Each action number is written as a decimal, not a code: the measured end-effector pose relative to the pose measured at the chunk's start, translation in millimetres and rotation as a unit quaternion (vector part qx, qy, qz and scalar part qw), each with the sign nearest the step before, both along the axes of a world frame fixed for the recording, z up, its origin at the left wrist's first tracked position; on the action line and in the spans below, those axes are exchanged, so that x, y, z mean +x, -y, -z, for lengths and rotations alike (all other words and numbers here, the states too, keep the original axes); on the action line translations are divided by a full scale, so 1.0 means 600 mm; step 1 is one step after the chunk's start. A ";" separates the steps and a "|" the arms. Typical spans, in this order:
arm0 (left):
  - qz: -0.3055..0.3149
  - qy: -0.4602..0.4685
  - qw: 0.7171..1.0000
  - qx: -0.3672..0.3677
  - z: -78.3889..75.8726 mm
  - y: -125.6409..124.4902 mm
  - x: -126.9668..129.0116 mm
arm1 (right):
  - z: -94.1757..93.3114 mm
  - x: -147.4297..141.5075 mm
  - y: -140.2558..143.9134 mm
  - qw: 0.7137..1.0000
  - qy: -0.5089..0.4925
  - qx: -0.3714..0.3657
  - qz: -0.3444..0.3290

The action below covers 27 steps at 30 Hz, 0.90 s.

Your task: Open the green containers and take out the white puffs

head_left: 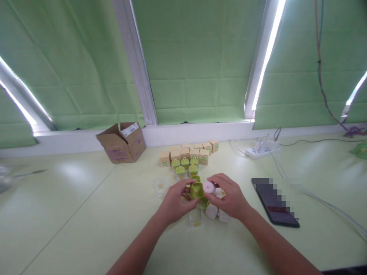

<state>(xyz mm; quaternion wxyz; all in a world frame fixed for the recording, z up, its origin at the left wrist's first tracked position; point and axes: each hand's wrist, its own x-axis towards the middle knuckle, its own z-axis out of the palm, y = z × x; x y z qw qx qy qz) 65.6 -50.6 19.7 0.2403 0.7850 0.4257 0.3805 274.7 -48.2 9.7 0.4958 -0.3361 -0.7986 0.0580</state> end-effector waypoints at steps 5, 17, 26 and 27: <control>0.011 0.008 1.000 -0.026 -0.009 -0.003 -0.011 | -0.007 0.012 -0.004 0.998 -0.042 -0.040 0.028; 0.039 -0.086 0.995 -0.023 -0.022 -0.020 -0.066 | -0.002 0.036 -0.022 0.992 -0.013 -0.088 0.095; 0.070 -0.162 0.984 -0.007 -0.030 -0.014 -0.068 | 0.002 0.090 -0.034 0.953 0.115 -0.244 0.139; 0.071 -0.167 0.983 -0.003 -0.030 -0.014 -0.068 | 0.002 0.096 -0.033 0.944 0.139 -0.265 0.136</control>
